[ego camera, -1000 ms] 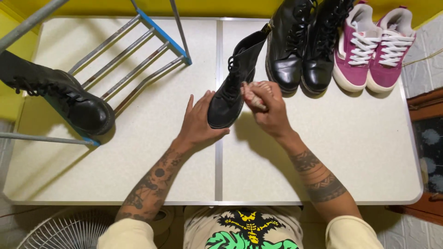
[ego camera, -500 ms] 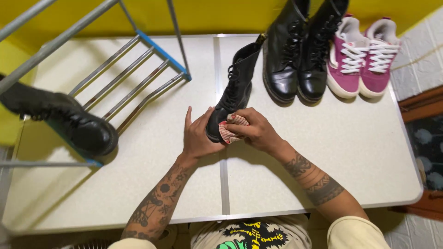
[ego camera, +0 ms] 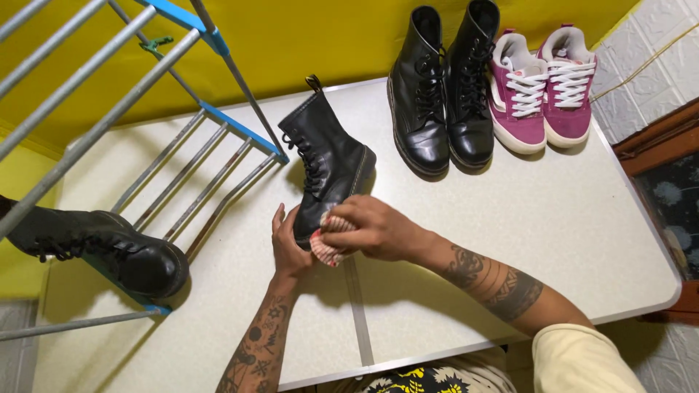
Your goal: Cleaning a pair of black leather boots using a cloth on a table.
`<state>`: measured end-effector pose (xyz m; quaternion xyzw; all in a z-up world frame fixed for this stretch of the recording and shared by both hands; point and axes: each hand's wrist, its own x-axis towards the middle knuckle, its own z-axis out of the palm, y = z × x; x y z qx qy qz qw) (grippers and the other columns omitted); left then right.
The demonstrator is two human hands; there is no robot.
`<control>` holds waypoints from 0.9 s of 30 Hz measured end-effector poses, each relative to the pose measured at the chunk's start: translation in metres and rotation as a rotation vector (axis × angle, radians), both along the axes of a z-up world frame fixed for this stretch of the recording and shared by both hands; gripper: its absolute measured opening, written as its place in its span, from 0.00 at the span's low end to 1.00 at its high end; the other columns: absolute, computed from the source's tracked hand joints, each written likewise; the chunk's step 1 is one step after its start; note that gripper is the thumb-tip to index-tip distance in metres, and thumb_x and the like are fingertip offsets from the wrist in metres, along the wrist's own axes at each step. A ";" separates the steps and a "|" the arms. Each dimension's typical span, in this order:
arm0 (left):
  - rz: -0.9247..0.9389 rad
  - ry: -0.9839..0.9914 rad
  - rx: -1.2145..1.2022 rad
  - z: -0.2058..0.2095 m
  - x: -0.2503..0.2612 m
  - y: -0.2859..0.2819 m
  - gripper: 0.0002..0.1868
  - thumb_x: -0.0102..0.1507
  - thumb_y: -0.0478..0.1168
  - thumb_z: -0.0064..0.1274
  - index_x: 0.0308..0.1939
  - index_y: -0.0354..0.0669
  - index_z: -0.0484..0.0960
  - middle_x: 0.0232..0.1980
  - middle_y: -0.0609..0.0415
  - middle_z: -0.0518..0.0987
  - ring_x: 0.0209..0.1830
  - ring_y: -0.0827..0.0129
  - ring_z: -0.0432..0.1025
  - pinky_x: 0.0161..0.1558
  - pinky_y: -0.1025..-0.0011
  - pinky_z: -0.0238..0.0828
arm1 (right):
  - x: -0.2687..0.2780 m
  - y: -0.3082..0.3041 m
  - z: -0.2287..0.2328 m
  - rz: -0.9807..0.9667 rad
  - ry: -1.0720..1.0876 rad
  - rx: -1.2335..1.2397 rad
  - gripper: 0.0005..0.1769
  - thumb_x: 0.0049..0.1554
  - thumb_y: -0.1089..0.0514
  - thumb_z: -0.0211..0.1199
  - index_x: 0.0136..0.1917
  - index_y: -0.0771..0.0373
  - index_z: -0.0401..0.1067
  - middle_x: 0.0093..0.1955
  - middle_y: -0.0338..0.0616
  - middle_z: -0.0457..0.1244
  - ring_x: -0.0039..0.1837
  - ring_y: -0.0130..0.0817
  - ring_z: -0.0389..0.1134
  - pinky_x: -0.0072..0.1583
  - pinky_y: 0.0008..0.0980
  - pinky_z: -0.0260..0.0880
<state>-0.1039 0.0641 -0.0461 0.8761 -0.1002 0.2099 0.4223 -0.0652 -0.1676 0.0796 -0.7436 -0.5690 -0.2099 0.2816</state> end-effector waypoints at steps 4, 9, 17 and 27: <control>-0.064 0.028 -0.001 0.031 0.001 -0.005 0.41 0.53 0.65 0.60 0.59 0.37 0.79 0.53 0.47 0.83 0.58 0.54 0.77 0.80 0.44 0.46 | 0.016 -0.004 -0.012 0.000 0.072 -0.048 0.13 0.56 0.56 0.70 0.55 0.53 0.79 0.60 0.47 0.65 0.56 0.38 0.68 0.56 0.38 0.75; -0.078 -0.036 0.068 0.034 0.001 -0.004 0.46 0.52 0.68 0.61 0.59 0.32 0.77 0.50 0.44 0.83 0.57 0.55 0.77 0.78 0.42 0.45 | 0.052 -0.029 -0.006 -0.161 0.078 -0.016 0.19 0.52 0.60 0.71 0.58 0.54 0.79 0.59 0.50 0.66 0.56 0.46 0.68 0.55 0.43 0.72; -0.065 -0.034 0.047 0.041 -0.002 -0.004 0.48 0.51 0.70 0.62 0.60 0.32 0.78 0.50 0.44 0.84 0.53 0.56 0.81 0.78 0.41 0.48 | 0.067 -0.037 0.007 -0.320 0.034 -0.096 0.25 0.46 0.69 0.65 0.58 0.55 0.80 0.59 0.52 0.67 0.59 0.50 0.69 0.58 0.44 0.72; -0.093 -0.055 0.072 0.023 0.005 -0.003 0.48 0.47 0.70 0.63 0.58 0.35 0.79 0.50 0.45 0.85 0.52 0.58 0.81 0.77 0.43 0.49 | 0.028 0.010 -0.003 0.021 0.009 -0.191 0.19 0.54 0.63 0.69 0.59 0.51 0.78 0.60 0.52 0.65 0.57 0.45 0.69 0.57 0.39 0.74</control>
